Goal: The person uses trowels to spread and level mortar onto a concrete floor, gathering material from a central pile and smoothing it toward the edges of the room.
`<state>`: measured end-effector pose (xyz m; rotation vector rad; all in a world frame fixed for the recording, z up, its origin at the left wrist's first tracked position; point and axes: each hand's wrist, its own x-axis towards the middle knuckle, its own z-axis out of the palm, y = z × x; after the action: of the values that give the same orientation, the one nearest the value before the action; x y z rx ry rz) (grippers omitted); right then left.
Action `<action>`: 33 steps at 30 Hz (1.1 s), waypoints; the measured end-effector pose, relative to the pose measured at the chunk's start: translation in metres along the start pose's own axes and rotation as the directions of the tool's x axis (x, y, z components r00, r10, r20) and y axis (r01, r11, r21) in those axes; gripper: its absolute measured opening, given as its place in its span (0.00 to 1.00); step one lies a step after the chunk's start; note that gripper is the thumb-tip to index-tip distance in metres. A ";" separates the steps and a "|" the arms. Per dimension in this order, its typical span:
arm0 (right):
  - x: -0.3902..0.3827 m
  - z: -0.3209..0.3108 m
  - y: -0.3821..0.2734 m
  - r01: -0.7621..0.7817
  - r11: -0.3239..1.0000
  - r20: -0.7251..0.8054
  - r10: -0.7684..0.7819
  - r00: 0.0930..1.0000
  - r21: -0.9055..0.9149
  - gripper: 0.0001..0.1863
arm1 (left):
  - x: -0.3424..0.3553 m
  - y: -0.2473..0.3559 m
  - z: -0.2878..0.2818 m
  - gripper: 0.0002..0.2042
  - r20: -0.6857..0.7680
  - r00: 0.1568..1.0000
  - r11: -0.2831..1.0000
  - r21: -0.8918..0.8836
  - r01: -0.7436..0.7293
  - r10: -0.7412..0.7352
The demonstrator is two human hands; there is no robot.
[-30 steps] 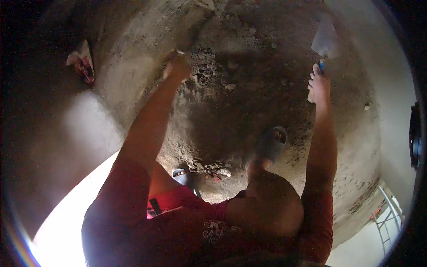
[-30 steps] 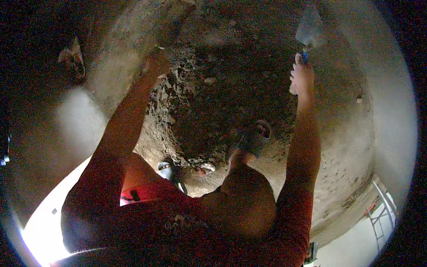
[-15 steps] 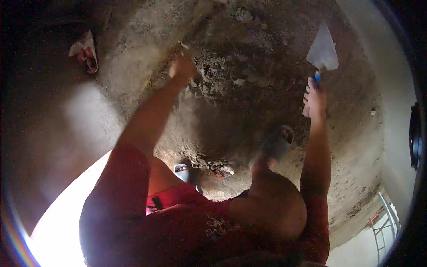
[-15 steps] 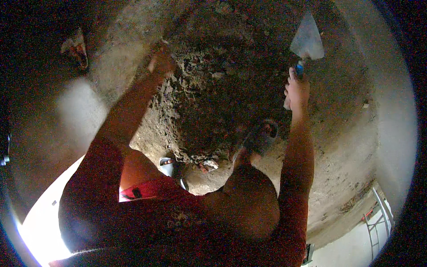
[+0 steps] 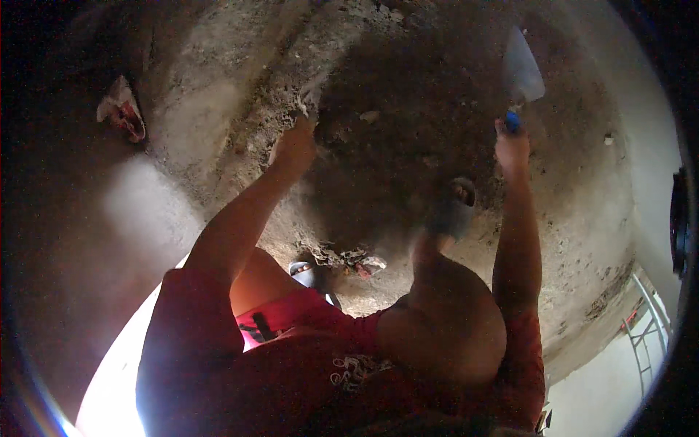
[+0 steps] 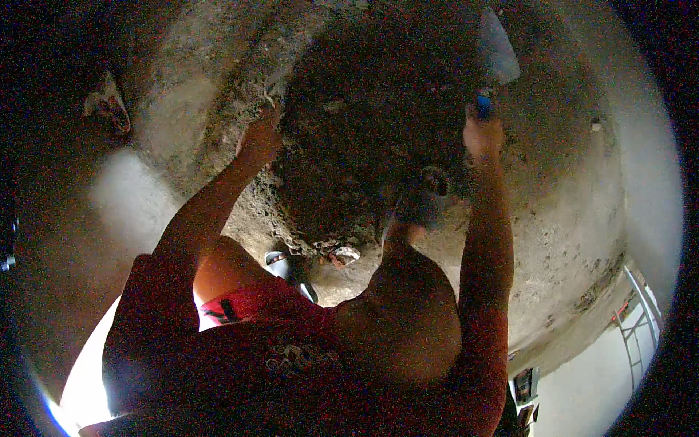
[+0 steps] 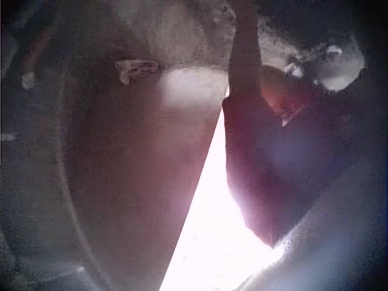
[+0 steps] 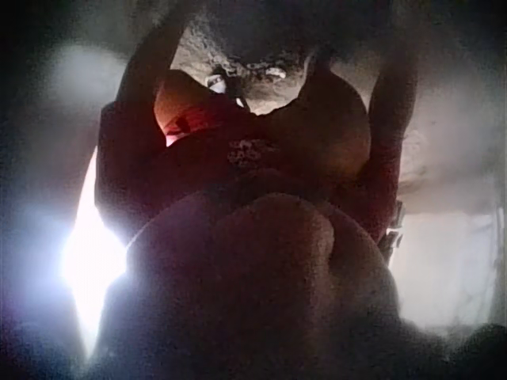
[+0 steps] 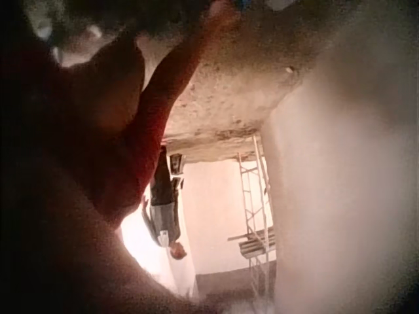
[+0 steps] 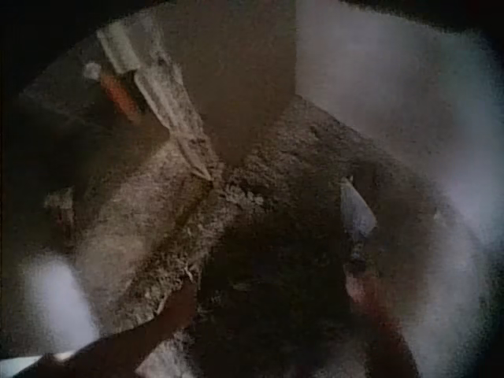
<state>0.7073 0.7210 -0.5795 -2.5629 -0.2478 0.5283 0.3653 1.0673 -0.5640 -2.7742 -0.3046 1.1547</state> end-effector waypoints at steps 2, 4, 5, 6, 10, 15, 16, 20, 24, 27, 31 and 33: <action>-0.005 0.017 -0.006 0.098 0.974 -0.064 -0.113 0.992 -0.206 0.18 | -0.037 -0.009 -0.005 0.19 -0.109 0.978 0.893 -0.437 0.112 -0.176; -0.009 0.020 -0.002 0.346 0.754 0.216 -0.271 0.938 -0.558 0.16 | -0.065 -0.026 -0.037 0.23 -0.083 0.992 0.948 -0.312 0.059 -0.090; -0.012 0.022 0.009 0.349 0.789 0.288 -0.226 0.930 -0.506 0.15 | -0.072 -0.036 -0.046 0.24 -0.086 0.993 0.951 -0.306 0.050 -0.080; -0.014 0.020 0.023 0.332 0.823 0.355 -0.171 0.919 -0.461 0.14 | -0.077 -0.041 -0.055 0.26 -0.087 0.995 0.952 -0.305 0.025 -0.053; -0.108 0.006 -0.088 0.171 0.960 0.490 -0.043 0.871 -0.220 0.17 | -0.185 -0.081 -0.074 0.23 -0.248 0.959 0.948 -0.313 0.057 -0.139; -0.180 -0.087 -0.109 -0.141 0.955 0.395 0.240 0.887 -0.262 0.21 | -0.336 -0.077 -0.069 0.33 0.239 0.928 0.884 -0.307 0.352 -0.287; -0.195 -0.145 -0.133 -0.132 0.978 0.425 0.189 0.885 -0.161 0.21 | -0.380 -0.087 -0.071 0.36 0.200 0.940 0.907 -0.270 0.323 -0.275; -0.303 -0.284 -0.138 -0.043 0.973 0.022 0.049 0.999 -0.228 0.20 | -0.460 -0.107 -0.086 0.38 0.370 0.906 0.857 -0.380 0.348 -0.204; -0.377 -0.356 -0.167 -0.123 0.991 0.123 0.128 0.984 -0.045 0.22 | -0.482 -0.133 -0.139 0.22 0.601 0.773 0.315 -0.707 0.633 -0.203; -0.447 -0.399 -0.217 -0.316 0.947 0.123 0.307 0.944 0.061 0.20 | -0.492 -0.149 -0.163 0.10 0.544 0.837 0.167 -0.820 0.547 -0.069; -0.532 -0.365 -0.240 -0.282 0.893 -0.231 0.375 0.898 0.350 0.11 | -0.499 -0.180 -0.173 0.04 0.509 0.769 -0.328 -0.703 0.631 0.388; -0.571 -0.334 -0.207 -0.250 0.906 -0.382 0.376 0.844 0.341 0.11 | -0.548 -0.129 -0.234 0.06 0.440 0.898 0.106 -0.894 0.436 0.009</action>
<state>0.3119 0.5954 -0.0241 -2.3670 0.3943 0.0692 0.1367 1.0582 0.0015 -3.0698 -2.3021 1.7645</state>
